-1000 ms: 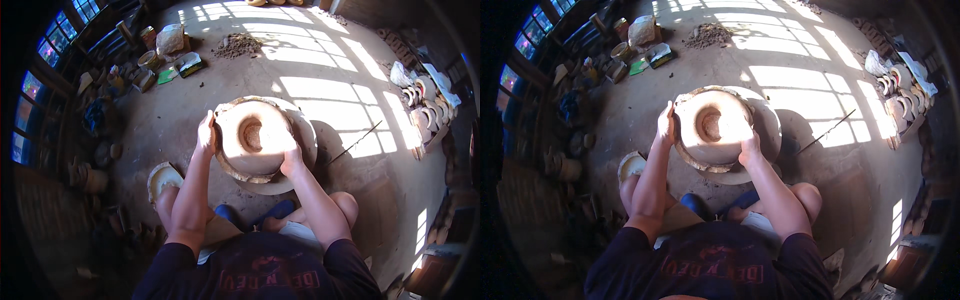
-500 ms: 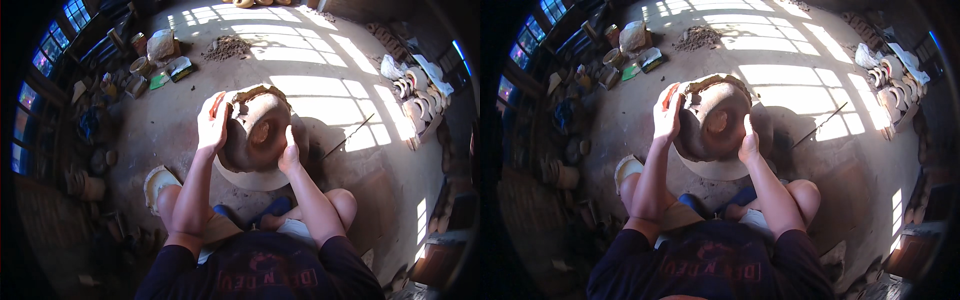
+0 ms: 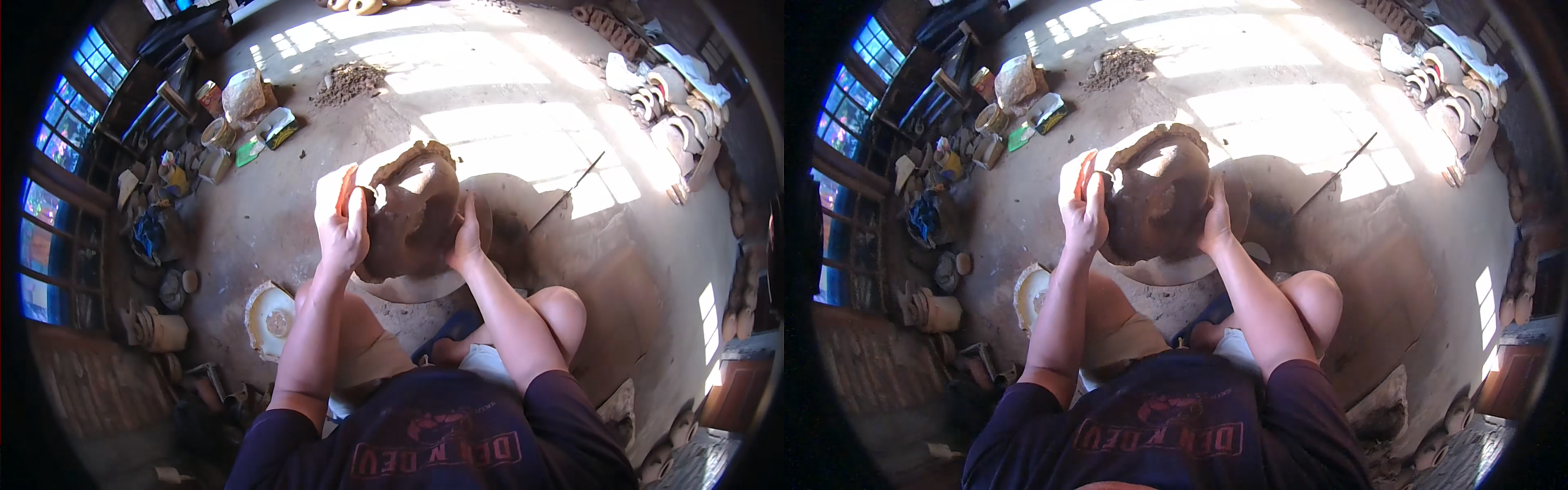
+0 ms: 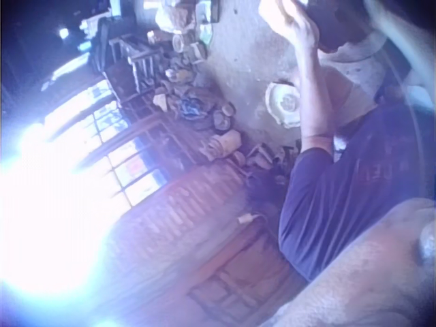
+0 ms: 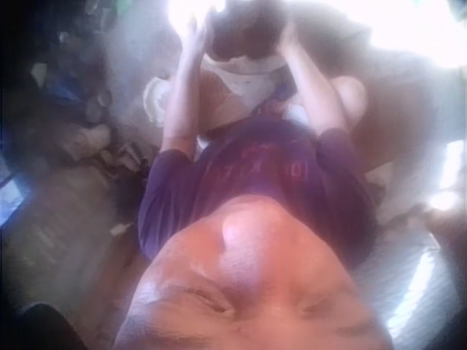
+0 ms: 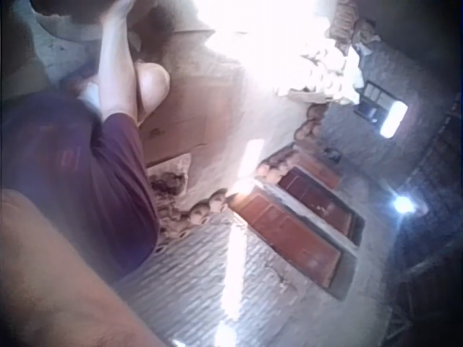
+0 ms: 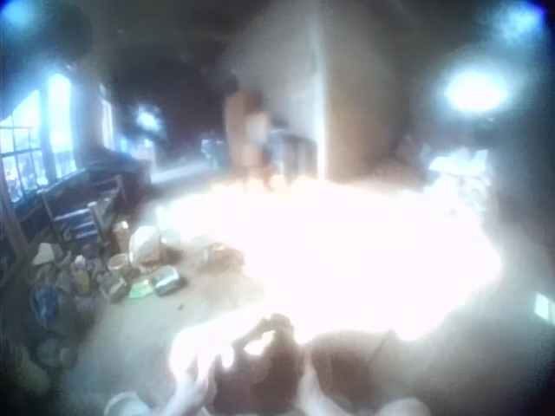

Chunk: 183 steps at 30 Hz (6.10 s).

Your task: The person trims excess clay from a mold on a turntable by hand, smooths and shapes the clay using a small scraper tool, and lifts the molded clay piece off the mold.

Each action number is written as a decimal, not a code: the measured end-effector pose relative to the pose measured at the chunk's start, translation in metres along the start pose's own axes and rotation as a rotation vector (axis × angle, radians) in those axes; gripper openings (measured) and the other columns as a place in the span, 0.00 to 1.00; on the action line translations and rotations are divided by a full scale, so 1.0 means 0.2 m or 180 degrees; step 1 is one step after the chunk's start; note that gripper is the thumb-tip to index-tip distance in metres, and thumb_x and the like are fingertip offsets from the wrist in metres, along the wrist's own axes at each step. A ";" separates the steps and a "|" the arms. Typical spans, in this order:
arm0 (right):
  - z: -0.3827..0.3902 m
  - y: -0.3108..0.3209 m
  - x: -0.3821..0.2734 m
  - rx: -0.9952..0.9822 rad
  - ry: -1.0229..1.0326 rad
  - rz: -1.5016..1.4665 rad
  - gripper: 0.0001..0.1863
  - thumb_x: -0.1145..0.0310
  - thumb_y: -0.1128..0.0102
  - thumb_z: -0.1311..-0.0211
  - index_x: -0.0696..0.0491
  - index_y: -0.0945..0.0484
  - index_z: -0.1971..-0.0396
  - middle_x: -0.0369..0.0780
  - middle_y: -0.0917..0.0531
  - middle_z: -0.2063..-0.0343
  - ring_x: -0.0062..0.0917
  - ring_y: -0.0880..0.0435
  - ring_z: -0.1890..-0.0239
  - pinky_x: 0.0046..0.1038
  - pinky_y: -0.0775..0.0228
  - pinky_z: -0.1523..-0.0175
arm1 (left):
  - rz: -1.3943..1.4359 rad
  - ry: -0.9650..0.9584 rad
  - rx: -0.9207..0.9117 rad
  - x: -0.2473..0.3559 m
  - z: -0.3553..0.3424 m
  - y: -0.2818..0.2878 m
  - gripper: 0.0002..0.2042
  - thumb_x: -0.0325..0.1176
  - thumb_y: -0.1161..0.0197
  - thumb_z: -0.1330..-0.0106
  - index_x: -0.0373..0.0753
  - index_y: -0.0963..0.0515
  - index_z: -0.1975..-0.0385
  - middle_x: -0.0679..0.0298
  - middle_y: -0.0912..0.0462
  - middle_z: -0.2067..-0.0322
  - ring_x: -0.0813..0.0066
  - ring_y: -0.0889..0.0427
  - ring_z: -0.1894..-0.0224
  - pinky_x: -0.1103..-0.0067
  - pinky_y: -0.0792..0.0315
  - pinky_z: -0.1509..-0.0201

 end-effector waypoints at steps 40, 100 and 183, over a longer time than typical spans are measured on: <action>0.20 0.16 -0.06 -0.0583 -0.0118 -0.0828 0.51 0.23 0.62 0.31 0.50 0.33 0.25 0.49 0.27 0.29 0.50 0.29 0.28 0.56 0.41 0.23 | -0.0715 -0.1014 -0.0575 0.50 0.22 -0.23 0.23 0.16 0.46 0.39 0.27 0.21 0.42 0.41 0.21 0.47 0.45 0.22 0.42 0.59 0.30 0.33; 0.00 0.27 -0.68 0.0834 0.2434 0.2624 0.27 0.41 0.43 0.26 0.50 0.15 0.49 0.34 0.15 0.58 0.20 0.20 0.56 0.29 0.29 0.47 | -0.0777 -0.0851 -0.0403 0.44 0.09 -0.28 0.18 0.23 0.38 0.38 0.38 0.16 0.47 0.51 0.15 0.56 0.53 0.16 0.54 0.65 0.23 0.47; 0.10 -0.18 0.35 0.0271 0.3238 0.2789 0.42 0.37 0.35 0.33 0.62 0.28 0.37 0.53 0.22 0.45 0.45 0.20 0.42 0.41 0.29 0.37 | -0.1139 0.0710 -0.1634 -0.40 0.69 -0.02 0.50 0.66 0.19 0.53 0.33 0.27 0.37 0.43 0.17 0.47 0.42 0.20 0.39 0.56 0.27 0.34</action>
Point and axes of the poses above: each hand's wrist, its own z-axis away from the middle knuckle, its own y-axis out of the back of the hand, x = y × z, the point moved 5 cm from there along -z, towards the middle knuckle
